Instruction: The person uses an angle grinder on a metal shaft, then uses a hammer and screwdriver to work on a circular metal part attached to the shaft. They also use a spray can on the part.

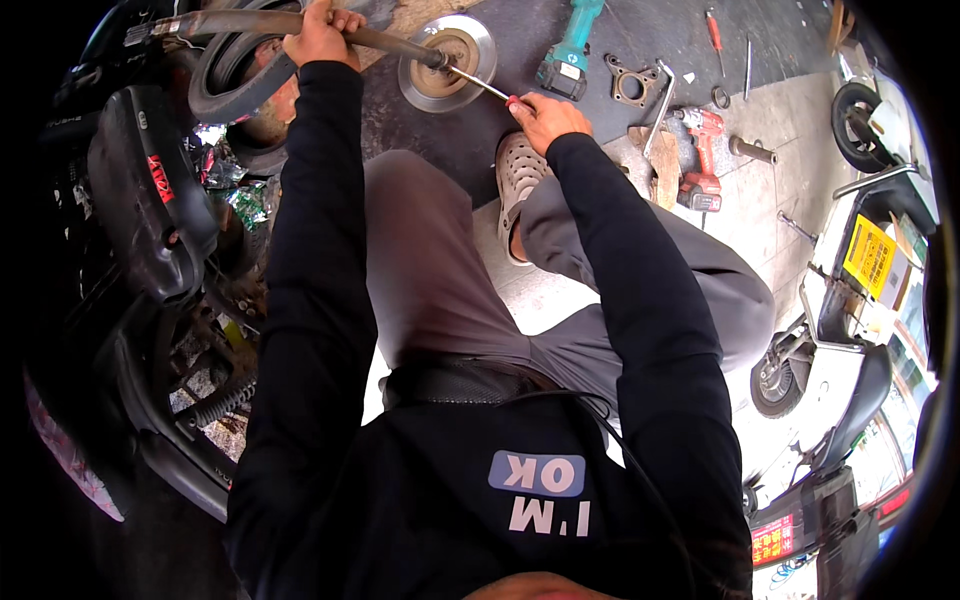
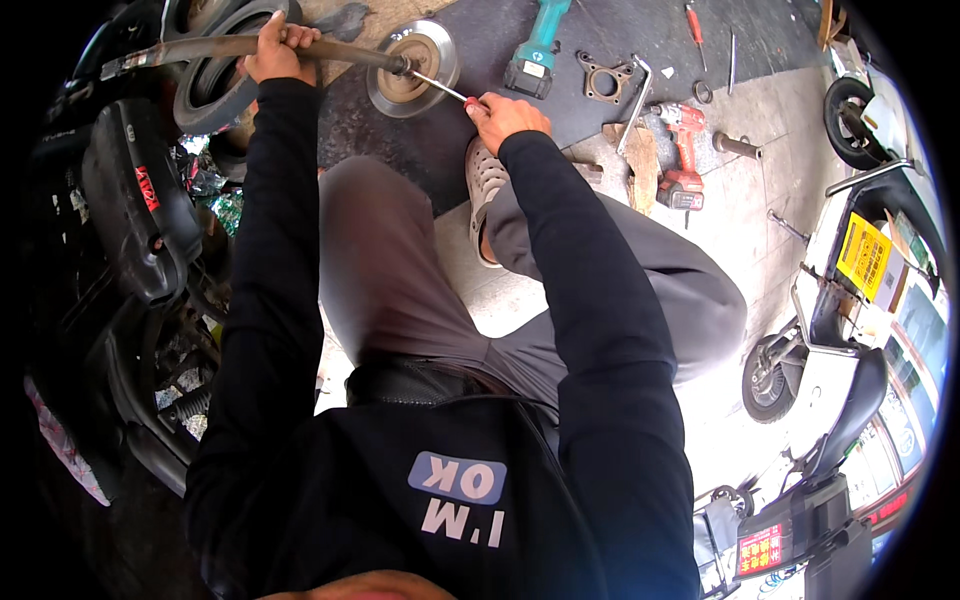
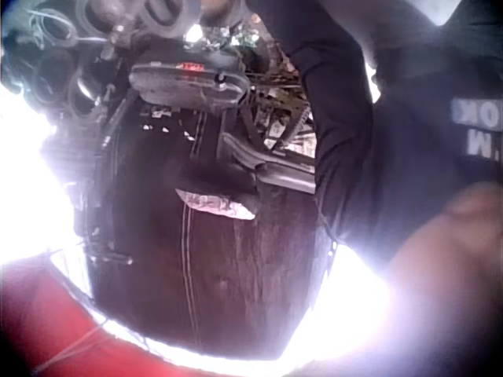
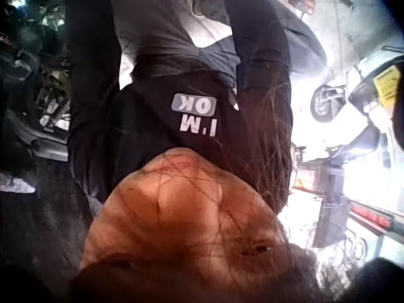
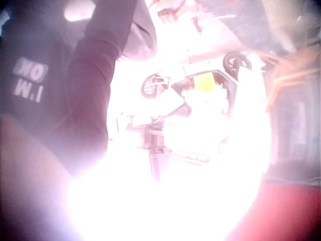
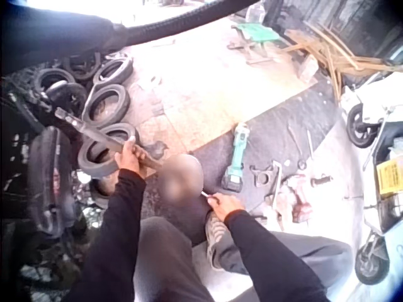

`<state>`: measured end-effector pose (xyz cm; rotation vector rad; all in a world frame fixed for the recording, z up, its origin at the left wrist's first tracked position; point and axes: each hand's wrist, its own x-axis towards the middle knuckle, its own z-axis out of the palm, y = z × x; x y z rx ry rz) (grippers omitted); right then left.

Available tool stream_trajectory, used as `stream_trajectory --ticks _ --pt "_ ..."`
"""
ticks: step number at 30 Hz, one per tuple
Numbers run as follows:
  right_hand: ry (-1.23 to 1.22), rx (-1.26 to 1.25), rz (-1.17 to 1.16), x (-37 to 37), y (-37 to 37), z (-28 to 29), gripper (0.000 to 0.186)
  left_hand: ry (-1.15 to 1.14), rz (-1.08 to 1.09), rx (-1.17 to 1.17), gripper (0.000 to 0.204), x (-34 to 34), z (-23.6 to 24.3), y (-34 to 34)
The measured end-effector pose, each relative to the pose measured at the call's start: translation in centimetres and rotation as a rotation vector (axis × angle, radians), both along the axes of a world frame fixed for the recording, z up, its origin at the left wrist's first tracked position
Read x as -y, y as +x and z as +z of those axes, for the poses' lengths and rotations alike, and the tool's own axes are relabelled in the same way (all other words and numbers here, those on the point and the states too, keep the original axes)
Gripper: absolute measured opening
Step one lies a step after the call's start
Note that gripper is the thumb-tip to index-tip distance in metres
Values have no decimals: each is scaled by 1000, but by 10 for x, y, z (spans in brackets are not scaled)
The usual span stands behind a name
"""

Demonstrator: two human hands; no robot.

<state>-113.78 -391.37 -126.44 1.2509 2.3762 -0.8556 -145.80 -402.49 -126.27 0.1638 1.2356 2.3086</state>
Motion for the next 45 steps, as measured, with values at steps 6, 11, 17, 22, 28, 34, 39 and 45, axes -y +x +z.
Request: stream_trajectory --ticks 6,11,17,22,28,34,39,45 --pt "176 71 431 -44 15 48 35 85 -313 -66 35 40 -4 2" --pt "221 -166 616 -45 33 69 33 119 -16 148 36 66 -18 -5" --pt "189 -257 134 -33 111 -12 34 23 -172 209 33 73 -19 -24" --pt "80 -124 -235 -18 189 -63 30 -66 -138 109 36 59 -6 -5" --pt "234 159 -126 -100 225 -66 37 -123 -104 77 38 62 5 6" --pt "667 0 -407 -354 193 -118 46 -126 -89 92 36 50 2 11" --pt "770 196 -339 -524 131 -160 66 -116 -43 125 36 64 15 12" --pt "636 305 -115 -564 139 -192 69 -251 -8 129 38 32 17 4"
